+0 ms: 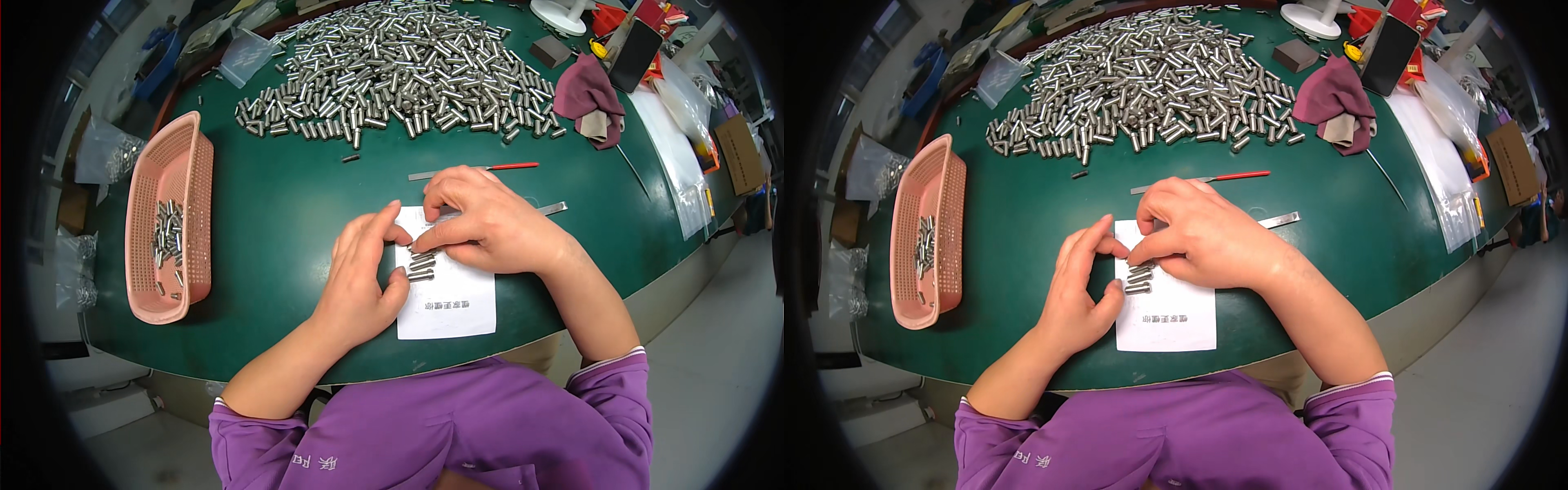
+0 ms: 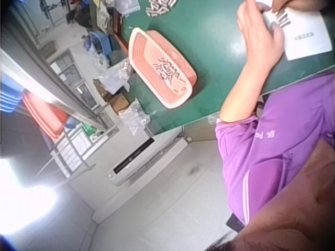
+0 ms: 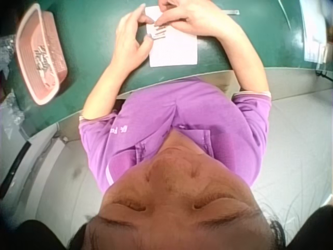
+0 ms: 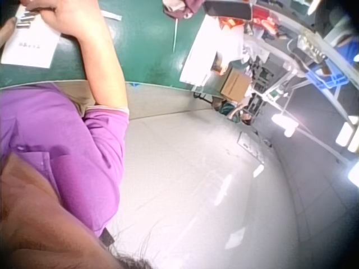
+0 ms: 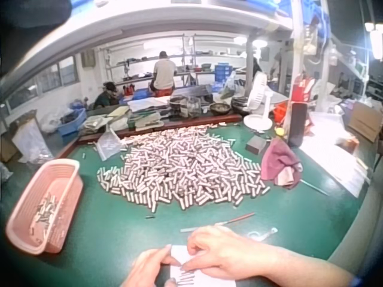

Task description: The person picks up small cylindrical metal parts from a pile on a green workbench and uses a metal file to rub the surface of each part. They handle the parts one at a time, occasionally placing them on a white paper sheet before continuing the filing process.

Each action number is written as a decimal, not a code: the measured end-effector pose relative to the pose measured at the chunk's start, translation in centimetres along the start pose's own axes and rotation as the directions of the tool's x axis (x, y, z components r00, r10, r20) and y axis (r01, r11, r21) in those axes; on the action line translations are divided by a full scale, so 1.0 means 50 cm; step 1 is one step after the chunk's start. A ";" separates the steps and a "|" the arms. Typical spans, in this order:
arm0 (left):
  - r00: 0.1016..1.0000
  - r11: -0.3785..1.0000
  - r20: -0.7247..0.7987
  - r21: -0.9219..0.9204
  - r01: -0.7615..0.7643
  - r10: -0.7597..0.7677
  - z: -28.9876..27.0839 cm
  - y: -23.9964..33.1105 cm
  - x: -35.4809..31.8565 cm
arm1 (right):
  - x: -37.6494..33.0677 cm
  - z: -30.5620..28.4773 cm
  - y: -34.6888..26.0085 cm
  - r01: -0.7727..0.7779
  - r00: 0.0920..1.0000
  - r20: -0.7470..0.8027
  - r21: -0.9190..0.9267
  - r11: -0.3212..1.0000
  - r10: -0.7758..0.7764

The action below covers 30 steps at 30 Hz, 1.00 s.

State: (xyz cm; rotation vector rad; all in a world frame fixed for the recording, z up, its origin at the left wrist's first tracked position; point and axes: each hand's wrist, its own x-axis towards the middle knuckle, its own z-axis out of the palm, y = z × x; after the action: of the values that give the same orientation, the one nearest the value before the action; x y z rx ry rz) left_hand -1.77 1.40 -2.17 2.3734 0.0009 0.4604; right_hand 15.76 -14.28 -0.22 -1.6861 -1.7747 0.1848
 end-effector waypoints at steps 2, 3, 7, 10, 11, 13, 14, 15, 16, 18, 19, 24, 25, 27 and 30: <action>1.000 1.000 0.007 0.004 0.010 -0.010 0.000 0.001 0.001 | -0.001 0.003 0.002 0.010 1.000 -0.007 -0.031 0.999 -0.011; 1.000 1.000 0.003 0.002 0.009 -0.009 0.000 0.001 0.001 | -0.001 0.004 0.001 0.006 1.000 -0.022 -0.063 0.998 -0.007; 1.000 1.000 0.004 0.001 0.009 -0.009 -0.001 0.001 0.002 | -0.004 0.010 0.007 -0.044 0.996 -0.087 -0.152 0.987 0.031; 1.000 1.000 0.002 0.002 -0.011 0.011 0.001 -0.001 0.001 | -0.007 0.008 0.011 -0.073 0.994 -0.094 -0.136 0.988 0.060; 1.000 1.000 -0.003 0.003 -0.020 0.020 0.001 -0.002 0.001 | -0.006 0.007 0.011 -0.075 0.994 -0.088 -0.121 0.990 0.065; 1.000 1.000 -0.001 0.003 -0.017 0.017 0.000 -0.001 0.001 | -0.004 0.004 0.007 -0.082 0.994 -0.079 -0.099 0.992 0.074; 1.000 1.000 0.001 0.002 -0.017 0.017 0.000 -0.001 0.002 | -0.004 0.004 0.006 -0.086 0.994 -0.076 -0.088 0.992 0.079; 1.000 1.000 0.001 0.002 -0.014 0.014 0.000 0.000 0.002 | -0.004 0.005 0.006 -0.088 0.993 -0.083 -0.085 0.993 0.080; 1.000 1.000 0.001 0.002 -0.012 0.012 -0.001 0.000 0.002 | -0.003 0.006 0.006 -0.089 0.993 -0.090 -0.082 0.993 0.082; 1.000 1.000 -0.003 0.002 -0.012 0.012 -0.001 0.000 0.002 | -0.002 0.005 0.006 -0.064 0.995 -0.086 -0.065 0.996 0.059; 1.000 1.000 -0.007 0.003 -0.015 0.015 -0.002 0.000 0.003 | -0.001 0.002 0.004 -0.038 0.997 -0.075 -0.051 0.998 0.035; 1.000 1.000 -0.005 -0.005 -0.016 0.016 0.001 -0.002 0.002 | 0.001 0.006 -0.002 0.066 0.996 -0.052 -0.082 0.994 -0.071; 1.000 1.000 -0.006 -0.008 -0.014 0.014 0.001 -0.003 0.002 | 0.002 0.007 -0.002 0.073 0.994 -0.072 -0.109 0.991 -0.081; 1.000 1.000 -0.007 -0.014 -0.012 0.012 0.001 -0.003 0.002 | 0.003 0.007 -0.001 0.041 0.991 -0.121 -0.197 0.980 -0.065; 1.000 1.000 -0.003 -0.022 -0.011 0.011 0.001 -0.003 0.003 | 0.002 0.000 0.005 -0.102 0.975 -0.221 -0.315 0.943 0.031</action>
State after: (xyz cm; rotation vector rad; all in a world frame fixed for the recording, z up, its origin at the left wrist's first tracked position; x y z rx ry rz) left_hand -1.61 1.51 -2.24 2.3523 -0.0154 0.4667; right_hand 16.00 -14.17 -0.30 -1.9167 -1.6532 -0.2673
